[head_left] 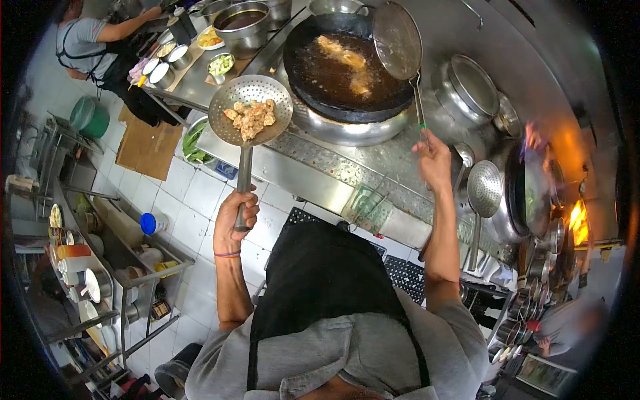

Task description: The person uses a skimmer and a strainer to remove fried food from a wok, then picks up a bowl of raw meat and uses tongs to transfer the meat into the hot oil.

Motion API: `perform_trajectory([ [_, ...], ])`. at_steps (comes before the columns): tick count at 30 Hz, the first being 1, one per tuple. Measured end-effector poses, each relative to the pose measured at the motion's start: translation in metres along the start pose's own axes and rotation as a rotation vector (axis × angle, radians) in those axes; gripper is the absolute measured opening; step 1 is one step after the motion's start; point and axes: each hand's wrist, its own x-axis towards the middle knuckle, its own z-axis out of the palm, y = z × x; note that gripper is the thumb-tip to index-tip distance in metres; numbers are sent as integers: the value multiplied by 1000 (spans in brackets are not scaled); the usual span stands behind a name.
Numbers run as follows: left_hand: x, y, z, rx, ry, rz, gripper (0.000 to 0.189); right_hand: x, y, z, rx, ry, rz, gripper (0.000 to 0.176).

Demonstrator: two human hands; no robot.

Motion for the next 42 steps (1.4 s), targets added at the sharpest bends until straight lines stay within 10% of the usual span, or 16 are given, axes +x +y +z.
perform_trajectory([
  [10, -3, -2, 2, -44, -41, -12, 23, -10, -42, 5, 972, -230, 571, 27],
  [32, 2, -5, 5, 4, -41, -9, 23, -35, -17, -20, 933, -277, 419, 33],
  [42, 3, 0, 10, 5, -56, -36, 23, -21, -36, -8, 451, -487, 259, 40],
])
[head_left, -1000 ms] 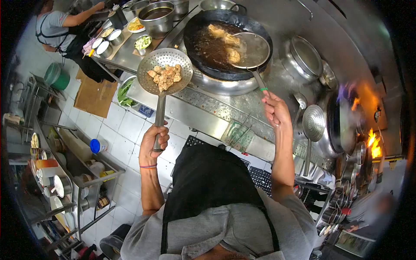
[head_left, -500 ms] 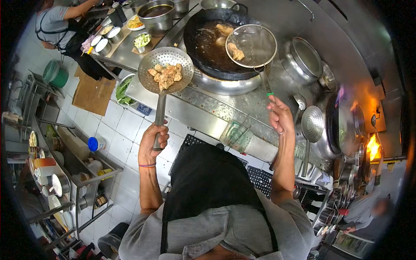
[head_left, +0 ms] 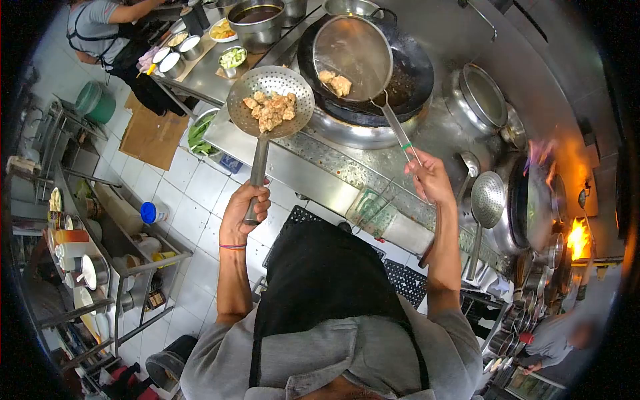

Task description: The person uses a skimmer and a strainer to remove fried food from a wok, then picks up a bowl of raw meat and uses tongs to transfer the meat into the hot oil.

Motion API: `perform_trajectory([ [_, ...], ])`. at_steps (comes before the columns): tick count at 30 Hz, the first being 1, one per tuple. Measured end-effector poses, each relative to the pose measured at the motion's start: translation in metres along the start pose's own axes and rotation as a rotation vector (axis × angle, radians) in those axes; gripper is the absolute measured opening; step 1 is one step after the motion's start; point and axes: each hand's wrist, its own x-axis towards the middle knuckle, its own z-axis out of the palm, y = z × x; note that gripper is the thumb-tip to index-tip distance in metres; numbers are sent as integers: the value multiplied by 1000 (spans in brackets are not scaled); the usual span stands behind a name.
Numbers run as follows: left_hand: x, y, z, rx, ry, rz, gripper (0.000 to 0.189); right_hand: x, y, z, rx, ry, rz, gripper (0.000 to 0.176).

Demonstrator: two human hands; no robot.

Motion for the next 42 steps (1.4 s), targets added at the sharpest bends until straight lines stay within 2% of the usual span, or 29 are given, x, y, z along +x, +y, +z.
perform_trajectory([
  [1, 0, 1, 0, 3, 0, 2, 23, 6, -4, 0, -218, -25, -16, 40],
  [2, -1, 1, 0, 12, -1, -5, 23, 14, -5, -3, -215, -25, -17, 40],
  [4, -1, 1, -1, 22, -2, -14, 24, 31, -3, -11, -577, 5, -212, 38],
  [8, -2, -1, -1, 20, -3, -7, 24, 46, -31, 10, -694, 48, -250, 37],
  [10, -2, -3, -1, 18, -3, -1, 24, 66, -16, 15, -659, 83, -338, 38],
  [14, -4, -4, -2, 1, 0, -19, 25, 81, -6, 44, -504, 123, -367, 37],
  [16, -5, -5, -2, -17, 0, -15, 25, 75, -11, 62, -445, 170, -194, 37],
  [19, -8, -9, 2, 36, 47, 7, 25, 87, -10, 74, -415, 189, -286, 37],
  [20, -7, -9, 2, 36, 55, 10, 25, 84, -21, 82, -357, 170, -219, 38],
  [25, -5, -9, 4, 28, 51, 25, 25, 78, -16, 109, -252, 190, -197, 39],
  [28, -8, -9, 5, 23, 62, 43, 25, 57, -14, 119, -2, 175, -46, 41],
  [33, -8, -4, 0, 54, -2, 23, 23, 44, -14, 110, 37, 135, -68, 37],
  [36, -4, -3, -2, 13, -12, 23, 23, 36, -22, 110, 185, 97, -33, 36],
  [40, -1, -3, -5, -44, -30, 13, 23, 14, -24, 112, 162, 100, -11, 35],
  [42, -1, -3, -7, -59, -43, 6, 24, 6, -24, 113, 294, 68, -13, 35],
])
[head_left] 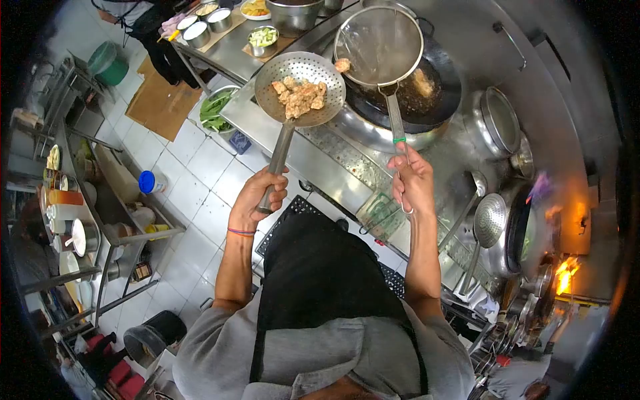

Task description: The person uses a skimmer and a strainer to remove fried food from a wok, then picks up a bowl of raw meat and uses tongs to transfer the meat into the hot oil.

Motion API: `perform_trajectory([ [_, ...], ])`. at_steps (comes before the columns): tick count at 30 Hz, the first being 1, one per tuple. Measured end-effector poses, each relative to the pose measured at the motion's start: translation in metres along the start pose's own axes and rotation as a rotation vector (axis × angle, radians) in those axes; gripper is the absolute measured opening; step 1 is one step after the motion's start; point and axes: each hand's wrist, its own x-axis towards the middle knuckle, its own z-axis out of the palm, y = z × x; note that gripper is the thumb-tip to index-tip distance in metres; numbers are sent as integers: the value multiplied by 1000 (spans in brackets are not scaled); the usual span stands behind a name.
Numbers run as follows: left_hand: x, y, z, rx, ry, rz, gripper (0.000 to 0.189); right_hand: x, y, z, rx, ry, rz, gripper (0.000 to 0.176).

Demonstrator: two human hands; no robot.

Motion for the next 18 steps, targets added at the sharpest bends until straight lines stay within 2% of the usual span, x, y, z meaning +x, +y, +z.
perform_trajectory([
  [4, -3, 2, -1, -3, -10, -22, 23, -6, -1, 3, -74, -53, -12, 36],
  [7, -6, 2, -1, -5, -1, -28, 23, -6, 3, 9, -241, -53, -55, 38],
  [9, -8, 1, -3, -14, 8, -26, 22, -4, 8, 8, -299, 31, -90, 39],
  [13, -11, 2, -4, -44, -1, -24, 23, -4, 5, -6, -277, 57, -138, 39],
  [15, -13, 4, -2, -39, 8, -11, 24, -2, 4, -17, -329, 154, -168, 39],
  [18, -20, 14, 9, 121, 81, 54, 27, -4, 1, -24, -305, 183, -179, 39],
])
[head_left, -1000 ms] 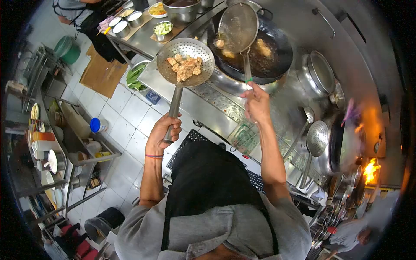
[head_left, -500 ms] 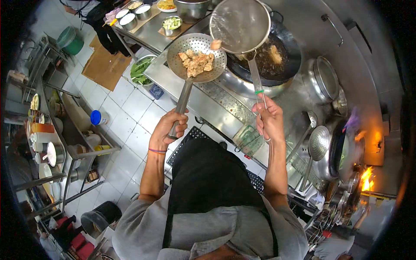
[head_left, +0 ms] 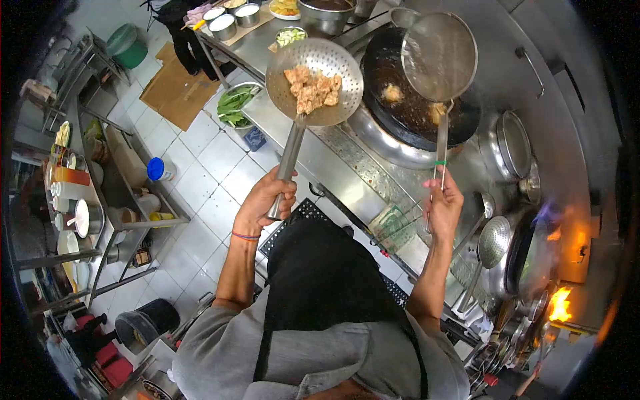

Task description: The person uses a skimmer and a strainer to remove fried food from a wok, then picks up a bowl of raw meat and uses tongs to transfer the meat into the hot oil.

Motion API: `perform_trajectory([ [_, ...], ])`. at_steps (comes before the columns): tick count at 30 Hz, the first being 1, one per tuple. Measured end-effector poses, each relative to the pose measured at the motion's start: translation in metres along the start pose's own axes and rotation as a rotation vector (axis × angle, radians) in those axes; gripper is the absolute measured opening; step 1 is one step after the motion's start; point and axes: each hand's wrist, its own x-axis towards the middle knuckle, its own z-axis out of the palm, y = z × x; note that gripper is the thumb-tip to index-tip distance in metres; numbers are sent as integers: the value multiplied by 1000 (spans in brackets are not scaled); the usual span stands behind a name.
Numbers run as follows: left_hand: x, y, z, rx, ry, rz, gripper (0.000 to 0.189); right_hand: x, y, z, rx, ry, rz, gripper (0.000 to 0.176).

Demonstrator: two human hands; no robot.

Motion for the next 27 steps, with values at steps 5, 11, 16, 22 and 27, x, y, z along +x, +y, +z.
perform_trajectory([
  [5, 7, 4, 14, 326, 87, 94, 32, -4, 5, -8, 4, 70, -25, 39],
  [11, 7, -2, -1, 26, 69, -47, 26, -12, 18, -13, 24, 92, -18, 38],
  [16, 12, -6, -7, -96, -55, -69, 24, -14, 17, -18, -38, 137, 27, 37],
  [22, 8, -2, -4, -158, -68, -42, 25, 10, 49, -61, -451, 249, -220, 36],
  [27, 5, 1, -6, -151, -93, -31, 27, 20, 17, -60, -953, 323, -294, 41],
])
